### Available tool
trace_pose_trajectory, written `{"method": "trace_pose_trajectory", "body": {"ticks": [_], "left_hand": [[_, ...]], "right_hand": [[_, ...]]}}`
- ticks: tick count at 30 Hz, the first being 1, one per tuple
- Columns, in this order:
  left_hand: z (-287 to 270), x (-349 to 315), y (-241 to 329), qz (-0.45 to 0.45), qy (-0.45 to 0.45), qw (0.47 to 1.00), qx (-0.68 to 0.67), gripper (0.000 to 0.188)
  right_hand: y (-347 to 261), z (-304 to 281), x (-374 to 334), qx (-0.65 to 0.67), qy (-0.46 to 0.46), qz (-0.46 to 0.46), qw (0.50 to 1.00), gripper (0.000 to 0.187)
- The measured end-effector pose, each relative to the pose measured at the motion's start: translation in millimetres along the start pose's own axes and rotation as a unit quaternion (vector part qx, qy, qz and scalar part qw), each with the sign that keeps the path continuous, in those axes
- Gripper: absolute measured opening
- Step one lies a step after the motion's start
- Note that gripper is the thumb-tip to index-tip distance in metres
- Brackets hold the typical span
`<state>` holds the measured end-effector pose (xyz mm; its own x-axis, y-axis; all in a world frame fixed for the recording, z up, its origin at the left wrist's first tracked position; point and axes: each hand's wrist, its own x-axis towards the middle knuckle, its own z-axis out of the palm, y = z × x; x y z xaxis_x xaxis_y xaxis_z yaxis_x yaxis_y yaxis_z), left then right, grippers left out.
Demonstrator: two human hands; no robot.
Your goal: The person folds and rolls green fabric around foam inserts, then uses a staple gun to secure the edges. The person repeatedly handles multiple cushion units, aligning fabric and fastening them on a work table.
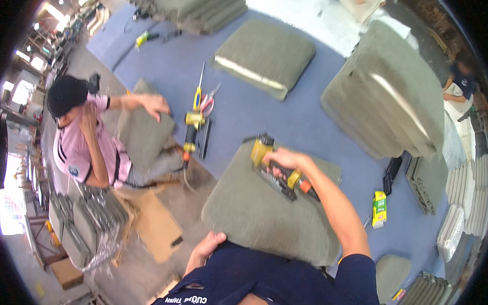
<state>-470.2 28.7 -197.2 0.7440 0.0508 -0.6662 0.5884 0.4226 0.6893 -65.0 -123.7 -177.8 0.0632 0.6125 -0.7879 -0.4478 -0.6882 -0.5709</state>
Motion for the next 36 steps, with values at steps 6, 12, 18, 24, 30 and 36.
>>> {"method": "trace_pose_trajectory", "body": {"ticks": [6, 12, 18, 24, 30, 36], "left_hand": [[5, 8, 95, -0.221, -0.204, 0.916, 0.265, 0.102], [45, 18, 96, -0.049, -0.11, 0.99, 0.076, 0.108], [87, 52, 152, -0.019, -0.154, 0.987, -0.042, 0.104], [93, 86, 170, 0.028, -0.147, 0.988, -0.038, 0.1], [118, 86, 162, 0.116, -0.069, 0.989, -0.066, 0.102], [141, 145, 120, 0.214, 0.117, 0.966, -0.089, 0.091]], "right_hand": [[19, -9, -52, -0.31, 0.238, -0.086, 0.917, 0.051], [156, -42, -206, -0.324, 0.517, -0.095, 0.787, 0.05], [356, -99, -179, -0.235, 0.633, 0.072, 0.734, 0.056], [388, -127, -133, -0.298, 0.511, 0.215, 0.777, 0.056], [218, -123, -140, -0.038, 0.446, -0.26, 0.856, 0.053], [89, -27, -175, 0.02, 0.219, -0.355, 0.909, 0.059]]}}
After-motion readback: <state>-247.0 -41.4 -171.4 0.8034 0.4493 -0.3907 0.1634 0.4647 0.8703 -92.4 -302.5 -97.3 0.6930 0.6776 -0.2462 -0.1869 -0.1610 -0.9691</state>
